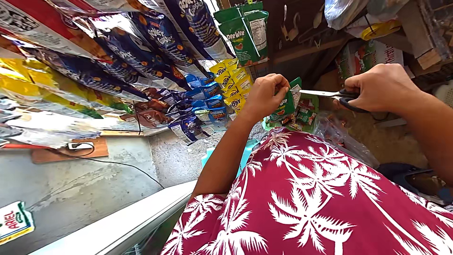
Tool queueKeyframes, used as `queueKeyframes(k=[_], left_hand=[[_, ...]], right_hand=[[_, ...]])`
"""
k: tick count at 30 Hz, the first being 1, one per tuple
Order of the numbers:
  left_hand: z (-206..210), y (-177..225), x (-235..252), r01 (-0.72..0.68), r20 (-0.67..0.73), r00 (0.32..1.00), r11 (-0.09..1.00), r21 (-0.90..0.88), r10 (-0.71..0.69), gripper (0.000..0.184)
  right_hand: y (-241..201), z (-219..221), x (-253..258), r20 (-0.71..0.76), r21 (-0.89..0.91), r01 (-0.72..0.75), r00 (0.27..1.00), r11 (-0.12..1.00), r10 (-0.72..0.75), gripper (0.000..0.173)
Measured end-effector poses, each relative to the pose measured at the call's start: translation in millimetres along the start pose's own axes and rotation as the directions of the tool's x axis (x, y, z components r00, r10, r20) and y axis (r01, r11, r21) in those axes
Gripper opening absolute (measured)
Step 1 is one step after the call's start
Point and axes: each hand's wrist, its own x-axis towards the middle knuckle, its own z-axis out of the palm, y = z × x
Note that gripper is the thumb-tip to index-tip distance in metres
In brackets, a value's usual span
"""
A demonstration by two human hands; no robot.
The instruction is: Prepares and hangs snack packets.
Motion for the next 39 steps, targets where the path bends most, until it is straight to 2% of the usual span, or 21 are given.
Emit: queueKeyframes(k=[5,11,22,32,39], left_hand=[[4.8,3.6,-2.8,-0.039,-0.054,0.997,0.980,0.197,0.051,0.016],[10.6,-0.1,-8.2,-0.095,-0.130,0.983,0.968,0.233,0.128,0.015],[8.2,2.7,-7.6,-0.136,-0.151,0.975,0.974,0.181,0.165,0.015],[8.9,5.3,-10.2,-0.200,-0.153,0.957,0.944,0.263,0.245,0.014],[12.1,8.1,-12.8,-0.192,-0.184,0.947,0.925,0.329,0.262,0.014]], right_hand=[[-3.5,-1.1,-3.4,-0.099,-0.083,0.053,0.993,0.995,-0.062,0.026],[-1.2,7.2,-5.8,-0.231,-0.094,0.135,0.961,0.986,-0.153,0.027],[0.9,-2.4,-9.8,-0.133,-0.100,0.073,0.987,0.992,-0.086,0.028],[1.5,-4.7,-11.8,-0.045,-0.010,0.047,0.998,0.999,-0.047,0.027],[-7.9,-9.2,-17.6,-0.178,-0.134,0.085,0.978,0.987,-0.108,0.025]])
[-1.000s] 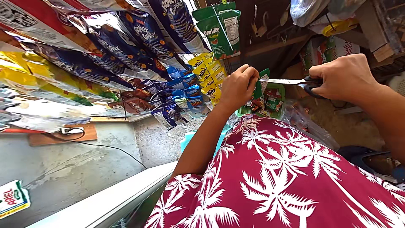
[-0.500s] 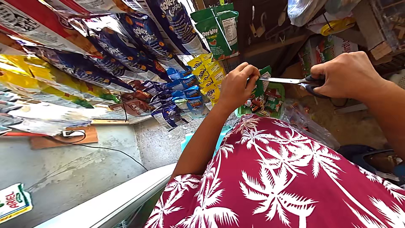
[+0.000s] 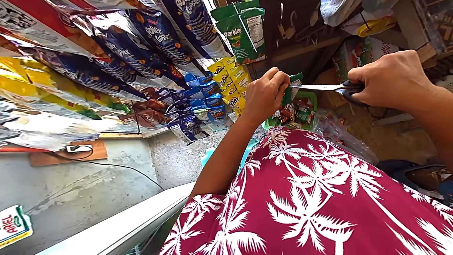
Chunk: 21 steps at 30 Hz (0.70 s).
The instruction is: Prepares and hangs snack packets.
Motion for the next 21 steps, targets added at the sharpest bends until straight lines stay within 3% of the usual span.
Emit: queueKeyframes(k=[9,12,14,16,19,21], left_hand=[[-1.5,-4.1,-2.2,-0.002,-0.020,1.000,0.999,-0.050,0.001,0.015],[-3.2,-7.4,-4.7,0.020,-0.039,0.999,0.989,-0.145,-0.026,0.015],[-7.7,-9.5,-6.3,0.030,-0.062,0.997,0.978,-0.205,-0.043,0.017],[-12.3,-10.4,-7.2,0.043,-0.052,0.997,0.960,-0.276,-0.060,0.028],[-15.5,-10.3,-6.6,0.026,-0.036,0.999,0.937,-0.347,-0.041,0.049],[-15.8,-9.9,-6.7,0.015,-0.039,0.999,0.926,-0.377,-0.032,0.053]], right_hand=[[3.6,-1.3,3.6,0.050,0.011,-0.026,0.998,1.000,0.026,0.025],[10.7,-3.3,2.8,0.089,0.030,-0.053,0.995,0.998,0.050,0.026],[19.9,-4.4,2.3,0.055,0.126,-0.093,0.995,0.988,0.086,0.026],[22.7,-3.1,7.5,-0.007,0.318,-0.101,0.994,0.943,0.109,0.037],[4.9,7.7,31.5,-0.147,0.571,0.078,0.989,0.817,0.008,0.042],[-12.5,17.2,54.9,-0.226,0.643,0.230,0.968,0.731,-0.107,0.040]])
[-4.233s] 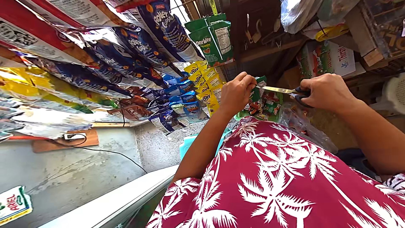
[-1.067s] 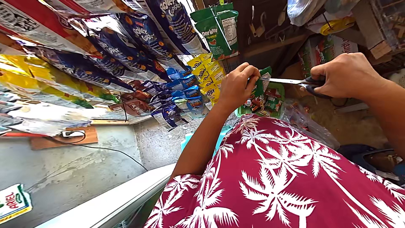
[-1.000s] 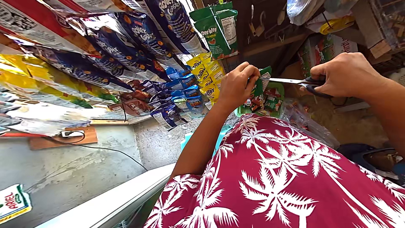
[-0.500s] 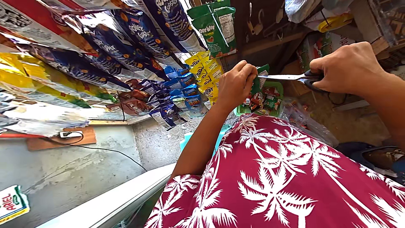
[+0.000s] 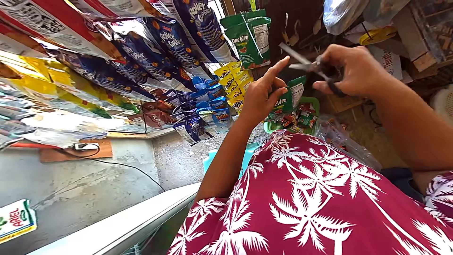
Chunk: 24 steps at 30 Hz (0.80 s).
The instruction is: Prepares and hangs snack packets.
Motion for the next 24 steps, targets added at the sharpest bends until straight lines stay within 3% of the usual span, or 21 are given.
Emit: queueKeyframes(k=[2,5,11,15,19,24], left_hand=[[-1.4,-1.4,-1.1,0.008,0.006,1.000,0.997,-0.077,-0.008,0.057],[-4.5,-5.7,-4.0,0.006,-0.014,1.000,0.982,-0.189,-0.009,0.064],[-10.0,-6.8,-10.6,0.034,-0.098,0.994,0.975,-0.218,-0.056,0.059],[-11.8,-10.9,-13.0,0.092,-0.181,0.975,0.977,-0.190,-0.127,0.050],[-12.2,-15.5,-7.6,0.187,-0.229,0.937,0.931,-0.314,-0.265,0.054],[-8.0,-19.6,2.6,0.214,-0.308,0.901,0.930,-0.298,-0.306,0.053]], right_hand=[[-1.4,17.3,21.3,0.049,0.077,0.081,0.995,0.994,-0.085,0.034],[0.2,33.6,41.6,0.122,0.215,0.089,0.986,0.973,-0.117,0.023],[5.5,47.0,56.8,0.163,0.419,0.050,0.978,0.906,-0.129,0.025],[6.9,54.6,64.3,0.091,0.422,0.084,0.987,0.903,-0.134,0.024],[11.3,64.1,73.6,-0.014,0.468,0.089,0.996,0.879,-0.093,0.027],[18.7,67.6,88.7,-0.033,0.483,0.088,0.996,0.871,-0.082,0.026]])
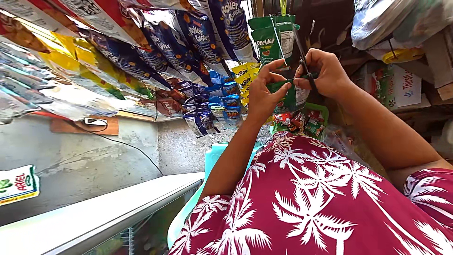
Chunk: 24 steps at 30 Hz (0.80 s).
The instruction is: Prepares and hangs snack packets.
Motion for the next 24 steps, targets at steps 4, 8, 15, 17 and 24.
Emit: queueKeyframes(k=[4,8,15,17,24], left_hand=[[0.5,0.5,10.6,-0.010,-0.024,1.000,0.999,0.033,0.010,0.057],[-3.4,-0.3,19.8,-0.017,-0.059,0.998,0.999,0.040,0.020,0.053],[-6.5,-4.2,28.9,-0.032,-0.056,0.998,0.996,0.085,0.037,0.063],[-6.1,-5.4,28.9,-0.041,-0.040,0.998,0.994,0.105,0.045,0.063],[-7.8,-4.6,32.1,-0.112,0.018,0.994,0.983,0.145,0.111,0.065]], right_hand=[[2.4,-6.5,14.3,0.013,-0.029,0.017,1.000,0.999,-0.017,0.021],[2.1,-5.1,25.3,-0.033,-0.035,0.083,0.996,0.996,-0.084,0.022],[13.7,-0.9,29.2,-0.103,-0.009,0.084,0.991,0.996,-0.084,0.024],[16.6,-2.5,28.9,-0.086,0.016,0.088,0.993,0.996,-0.087,0.024],[28.1,-3.9,32.0,-0.045,0.119,0.121,0.992,0.986,-0.116,0.024]])
